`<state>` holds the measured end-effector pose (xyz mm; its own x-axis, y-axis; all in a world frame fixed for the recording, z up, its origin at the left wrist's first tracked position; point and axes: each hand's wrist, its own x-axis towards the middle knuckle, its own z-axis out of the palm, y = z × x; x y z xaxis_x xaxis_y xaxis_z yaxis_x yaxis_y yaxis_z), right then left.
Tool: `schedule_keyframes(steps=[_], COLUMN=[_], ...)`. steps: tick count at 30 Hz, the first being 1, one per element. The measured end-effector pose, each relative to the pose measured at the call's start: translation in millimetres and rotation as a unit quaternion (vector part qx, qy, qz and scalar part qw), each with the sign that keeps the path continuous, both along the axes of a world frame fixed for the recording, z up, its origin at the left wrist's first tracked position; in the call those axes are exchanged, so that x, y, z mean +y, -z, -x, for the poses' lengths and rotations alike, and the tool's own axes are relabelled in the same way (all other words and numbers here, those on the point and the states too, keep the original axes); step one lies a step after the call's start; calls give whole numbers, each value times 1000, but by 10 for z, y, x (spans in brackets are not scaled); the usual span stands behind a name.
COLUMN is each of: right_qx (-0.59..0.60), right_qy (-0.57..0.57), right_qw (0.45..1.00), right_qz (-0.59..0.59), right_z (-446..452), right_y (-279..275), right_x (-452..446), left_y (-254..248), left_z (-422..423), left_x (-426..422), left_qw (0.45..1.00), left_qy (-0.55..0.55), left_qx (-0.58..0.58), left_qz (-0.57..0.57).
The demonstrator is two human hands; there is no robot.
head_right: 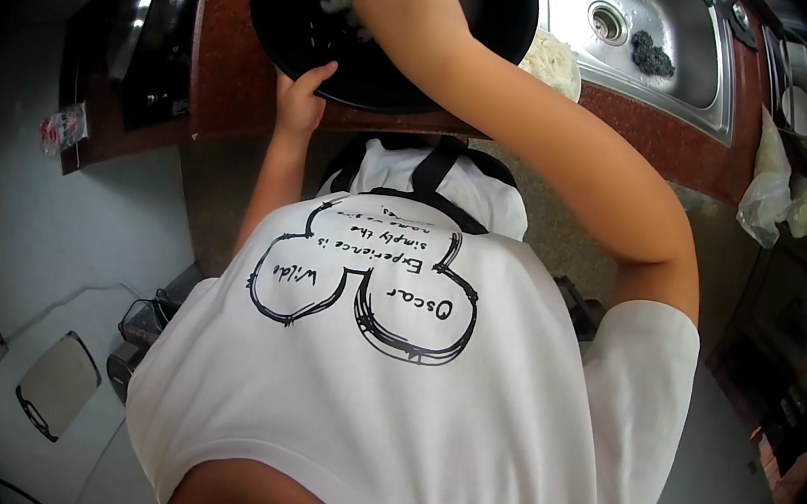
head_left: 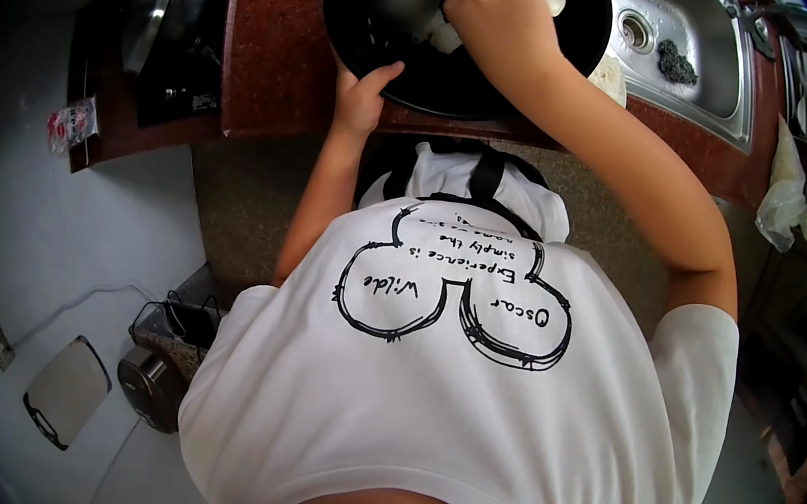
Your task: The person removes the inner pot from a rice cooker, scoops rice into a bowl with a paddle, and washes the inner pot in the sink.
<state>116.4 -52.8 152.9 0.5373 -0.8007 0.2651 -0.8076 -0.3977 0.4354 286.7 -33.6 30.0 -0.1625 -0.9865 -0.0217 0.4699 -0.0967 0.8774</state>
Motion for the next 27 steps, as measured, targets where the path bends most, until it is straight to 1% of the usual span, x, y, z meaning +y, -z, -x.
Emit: schedule_keyframes(steps=[1,4,5,6,8,11,12,13,14,17,20,21,24,25,27], right_qx=[-6,20,30,94,173,68,15,43,70,-41,-117,-78,81,59,44], right_qy=[76,40,-4,-13,-76,-6,-7,13,33,51,10,-11,-2,9,28], right_qw=[995,995,994,995,982,997,1000,998,993,998,992,997,993,994,992], right_qz=[-63,84,103,16,-1,-33,-9,-48,-87,6,-35,-17,-83,-96,-117], right_z=[-60,-125,-144,-119,-69,10,18,46,20,-30,-49,-57,-46,-1,59], right_y=[-184,41,85,103,95,153,128,69,-138,-245,-258,-200,-91,26,5], right_x=[5,11,24,103,176,169,130,143,151,107,115,137,200,183,149], left_y=[25,-2,-16,-18,-21,-4,7,20,26,16,-40,-26,1,-10,-6], left_z=[-7,-11,-5,-3,-14,-31,-31,-33,-42,-39,21,12,-16,-15,-17], left_x=[-6,-4,-3,0,8,10,10,9,11,24,31,32,33,32,28], left_qw=[1000,1000,1000,1000,1000,1000,1000,1000,1000,1000,1000,1000,999,999,999], left_qy=[-2,-5,-6,-5,-4,3,5,7,9,9,-9,-7,1,4,10], left_qx=[-7,-21,-24,-21,-11,-21,-19,-18,-17,-10,-12,-18,-31,-32,-36], left_qz=[2,7,8,3,-8,-14,-13,-12,-10,-6,15,16,18,18,17])
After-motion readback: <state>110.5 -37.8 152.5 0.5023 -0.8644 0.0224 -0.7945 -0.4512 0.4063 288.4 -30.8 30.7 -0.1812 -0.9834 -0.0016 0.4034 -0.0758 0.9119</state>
